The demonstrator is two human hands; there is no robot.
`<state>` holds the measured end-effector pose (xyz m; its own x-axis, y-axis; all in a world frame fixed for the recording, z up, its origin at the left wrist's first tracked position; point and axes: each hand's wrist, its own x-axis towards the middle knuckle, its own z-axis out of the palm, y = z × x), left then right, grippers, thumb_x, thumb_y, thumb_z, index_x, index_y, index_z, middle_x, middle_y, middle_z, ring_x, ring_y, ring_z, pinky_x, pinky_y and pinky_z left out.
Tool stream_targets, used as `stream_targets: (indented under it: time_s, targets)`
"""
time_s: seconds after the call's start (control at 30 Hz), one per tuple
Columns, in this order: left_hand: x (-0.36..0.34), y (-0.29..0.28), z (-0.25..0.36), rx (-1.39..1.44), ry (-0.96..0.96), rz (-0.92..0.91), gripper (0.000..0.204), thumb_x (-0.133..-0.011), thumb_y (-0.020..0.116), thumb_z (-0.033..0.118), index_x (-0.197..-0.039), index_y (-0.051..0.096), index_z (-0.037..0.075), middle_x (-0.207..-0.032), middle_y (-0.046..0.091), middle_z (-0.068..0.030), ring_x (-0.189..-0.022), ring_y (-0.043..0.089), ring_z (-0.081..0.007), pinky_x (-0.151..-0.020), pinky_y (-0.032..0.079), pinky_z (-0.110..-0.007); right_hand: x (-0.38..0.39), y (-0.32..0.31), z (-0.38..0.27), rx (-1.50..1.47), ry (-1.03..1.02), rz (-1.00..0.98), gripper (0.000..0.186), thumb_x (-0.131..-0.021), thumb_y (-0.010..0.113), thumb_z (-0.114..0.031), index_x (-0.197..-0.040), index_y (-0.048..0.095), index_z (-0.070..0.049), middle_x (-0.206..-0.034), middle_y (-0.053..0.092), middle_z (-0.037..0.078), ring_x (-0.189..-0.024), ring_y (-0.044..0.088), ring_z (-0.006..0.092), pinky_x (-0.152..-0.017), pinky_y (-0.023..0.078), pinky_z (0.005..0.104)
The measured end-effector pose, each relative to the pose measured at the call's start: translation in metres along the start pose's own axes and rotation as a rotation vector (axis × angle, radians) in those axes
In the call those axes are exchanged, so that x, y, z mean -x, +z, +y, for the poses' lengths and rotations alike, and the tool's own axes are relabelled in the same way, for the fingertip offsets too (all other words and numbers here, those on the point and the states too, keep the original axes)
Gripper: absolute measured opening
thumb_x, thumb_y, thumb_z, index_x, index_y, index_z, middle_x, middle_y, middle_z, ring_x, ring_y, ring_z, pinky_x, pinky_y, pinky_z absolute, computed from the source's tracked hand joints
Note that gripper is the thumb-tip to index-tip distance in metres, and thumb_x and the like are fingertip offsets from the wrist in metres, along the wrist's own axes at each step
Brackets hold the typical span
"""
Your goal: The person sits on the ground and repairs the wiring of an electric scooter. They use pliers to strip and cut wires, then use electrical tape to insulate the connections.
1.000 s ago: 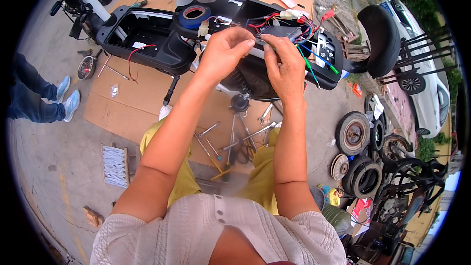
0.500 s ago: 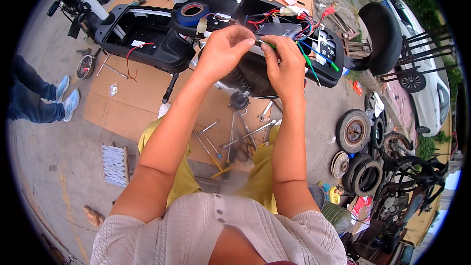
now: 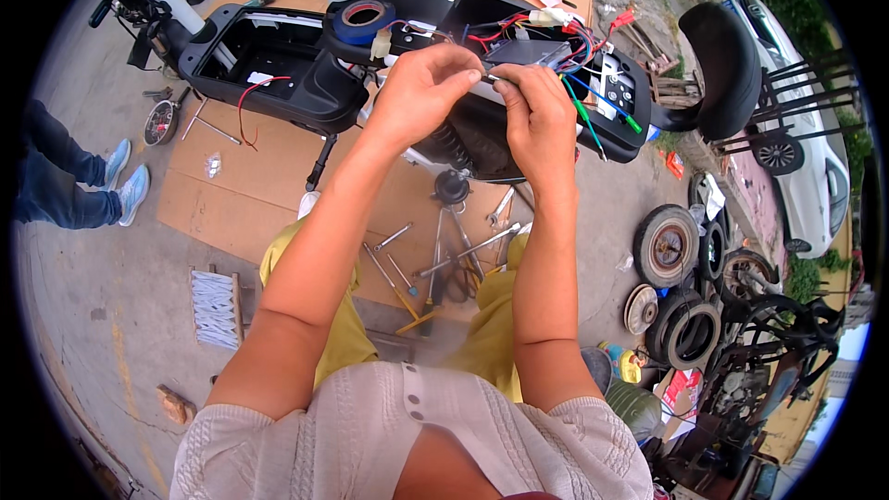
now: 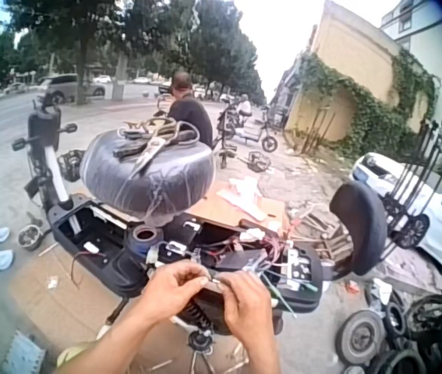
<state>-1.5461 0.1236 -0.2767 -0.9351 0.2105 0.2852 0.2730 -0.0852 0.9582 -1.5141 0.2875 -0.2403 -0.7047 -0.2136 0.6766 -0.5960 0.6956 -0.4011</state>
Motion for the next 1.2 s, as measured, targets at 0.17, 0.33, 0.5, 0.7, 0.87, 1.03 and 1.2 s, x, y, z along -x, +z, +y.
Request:
stream_targets:
  time_s: [0.17, 0.33, 0.5, 0.7, 0.87, 1.03, 1.2]
  targets:
    - [0.002, 0.0, 0.004, -0.011, 0.004, -0.007, 0.012, -0.09, 0.064, 0.008, -0.097, 0.066, -0.001, -0.089, 0.065, -0.0004, -0.081, 0.055, -0.0076, -0.074, 0.044, -0.023, 0.0, 0.0, 0.003, 0.017, -0.031, -0.011, 0.014, -0.08, 0.062, 0.003, -0.093, 0.064, -0.001, -0.085, 0.063, 0.013, -0.079, 0.057, 0.0331, -0.07, 0.046, 0.04]
    - [0.0, -0.002, 0.002, -0.086, 0.078, -0.036, 0.011, -0.089, 0.062, 0.007, -0.095, 0.064, -0.003, -0.087, 0.063, -0.0025, -0.082, 0.056, -0.0096, -0.077, 0.045, -0.026, 0.0, -0.001, 0.004, 0.029, -0.031, -0.049, 0.014, -0.079, 0.062, 0.003, -0.092, 0.065, -0.002, -0.084, 0.062, 0.013, -0.079, 0.057, 0.0326, -0.07, 0.046, 0.0401]
    - [0.002, -0.001, 0.005, -0.142, 0.07, -0.035, 0.009, -0.09, 0.061, 0.006, -0.094, 0.063, -0.002, -0.086, 0.062, -0.0023, -0.081, 0.056, -0.0101, -0.077, 0.045, -0.026, 0.001, -0.002, 0.005, 0.035, -0.045, -0.059, 0.014, -0.078, 0.063, 0.002, -0.091, 0.066, -0.002, -0.084, 0.062, 0.012, -0.079, 0.057, 0.0323, -0.069, 0.046, 0.0402]
    - [0.001, 0.004, 0.001, -0.123, 0.067, 0.024, 0.01, -0.09, 0.062, 0.006, -0.095, 0.065, -0.002, -0.086, 0.064, -0.0013, -0.08, 0.056, -0.008, -0.074, 0.045, -0.024, 0.001, 0.002, 0.004, 0.026, -0.028, -0.003, 0.014, -0.078, 0.064, 0.002, -0.091, 0.067, -0.002, -0.084, 0.065, 0.012, -0.078, 0.058, 0.0314, -0.069, 0.047, 0.0393]
    - [0.005, 0.013, 0.006, -0.095, 0.047, 0.104, 0.012, -0.09, 0.063, 0.007, -0.098, 0.065, -0.002, -0.084, 0.065, -0.0009, -0.077, 0.056, -0.0065, -0.07, 0.045, -0.023, 0.002, 0.008, 0.001, 0.061, -0.028, 0.084, 0.012, -0.079, 0.065, 0.001, -0.091, 0.067, -0.001, -0.084, 0.066, 0.012, -0.076, 0.06, 0.0304, -0.068, 0.048, 0.0383]
    - [0.007, 0.02, -0.001, -0.039, 0.073, 0.167, 0.013, -0.09, 0.064, 0.007, -0.099, 0.065, -0.002, -0.084, 0.064, -0.0008, -0.076, 0.055, -0.0061, -0.069, 0.045, -0.023, 0.003, 0.014, 0.001, 0.089, -0.043, 0.159, 0.012, -0.079, 0.065, 0.001, -0.09, 0.067, -0.001, -0.084, 0.067, 0.012, -0.075, 0.061, 0.0301, -0.068, 0.049, 0.038]
    - [0.007, 0.016, 0.004, -0.161, 0.121, 0.128, 0.011, -0.088, 0.064, 0.005, -0.096, 0.066, -0.003, -0.085, 0.063, -0.0022, -0.077, 0.057, -0.0089, -0.07, 0.045, -0.024, 0.005, 0.011, 0.002, 0.082, -0.043, 0.134, 0.011, -0.078, 0.065, 0.002, -0.089, 0.066, -0.001, -0.083, 0.066, 0.012, -0.076, 0.061, 0.0304, -0.067, 0.049, 0.0386]
